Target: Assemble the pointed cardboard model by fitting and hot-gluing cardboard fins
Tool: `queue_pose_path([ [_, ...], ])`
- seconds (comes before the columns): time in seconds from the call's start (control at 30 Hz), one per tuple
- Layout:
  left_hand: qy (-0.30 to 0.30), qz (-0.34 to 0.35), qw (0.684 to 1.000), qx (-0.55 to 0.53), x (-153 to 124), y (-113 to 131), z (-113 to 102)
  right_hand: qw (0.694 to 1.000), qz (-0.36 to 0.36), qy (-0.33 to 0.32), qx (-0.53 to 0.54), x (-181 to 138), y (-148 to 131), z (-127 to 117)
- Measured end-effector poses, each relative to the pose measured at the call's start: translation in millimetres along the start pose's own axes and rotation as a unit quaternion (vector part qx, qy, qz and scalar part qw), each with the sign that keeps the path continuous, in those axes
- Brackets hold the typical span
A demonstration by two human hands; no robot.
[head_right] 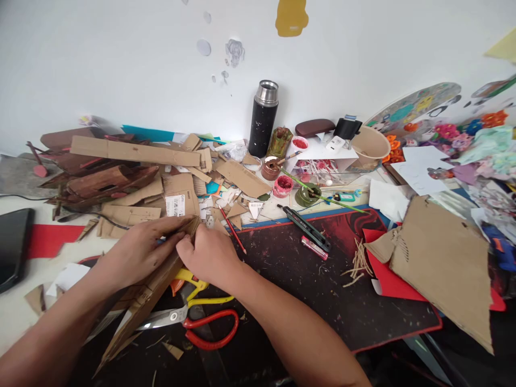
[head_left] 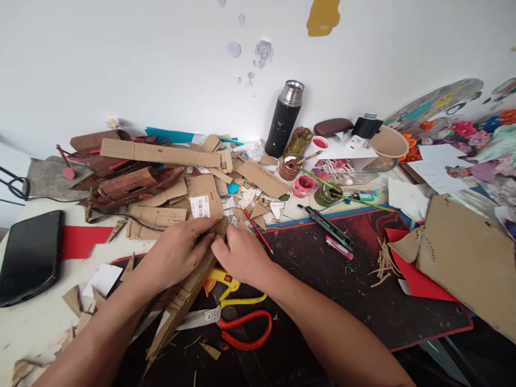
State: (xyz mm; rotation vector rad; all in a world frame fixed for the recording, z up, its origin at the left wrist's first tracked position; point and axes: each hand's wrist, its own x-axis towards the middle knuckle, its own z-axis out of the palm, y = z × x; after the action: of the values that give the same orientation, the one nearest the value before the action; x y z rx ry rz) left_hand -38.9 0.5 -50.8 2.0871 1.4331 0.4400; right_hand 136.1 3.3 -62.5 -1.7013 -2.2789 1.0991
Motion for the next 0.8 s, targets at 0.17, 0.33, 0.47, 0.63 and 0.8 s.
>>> queue_pose_path([
  [0.17,0.002,-0.001,1.000,0.000,-0.8,-1.1,0.9,1.000,-0.003,0.002,0.004,0.5,0.6,0.8],
  [0.33,-0.006,-0.001,1.000,-0.001,-0.3,-1.5,0.6,1.000,-0.004,0.005,0.003,1.1,1.2,0.9],
  [0.47,-0.001,-0.003,1.000,0.002,0.2,-0.2,0.4,1.000,0.001,0.002,-0.002,0.8,1.0,0.6],
  [0.63,-0.003,-0.005,1.000,0.002,0.1,0.5,0.2,1.000,0.001,0.000,0.000,0.3,0.7,0.7],
  [0.8,-0.007,-0.001,1.000,-0.001,-0.2,0.0,0.0,1.000,-0.002,0.003,0.005,0.7,1.0,0.9],
])
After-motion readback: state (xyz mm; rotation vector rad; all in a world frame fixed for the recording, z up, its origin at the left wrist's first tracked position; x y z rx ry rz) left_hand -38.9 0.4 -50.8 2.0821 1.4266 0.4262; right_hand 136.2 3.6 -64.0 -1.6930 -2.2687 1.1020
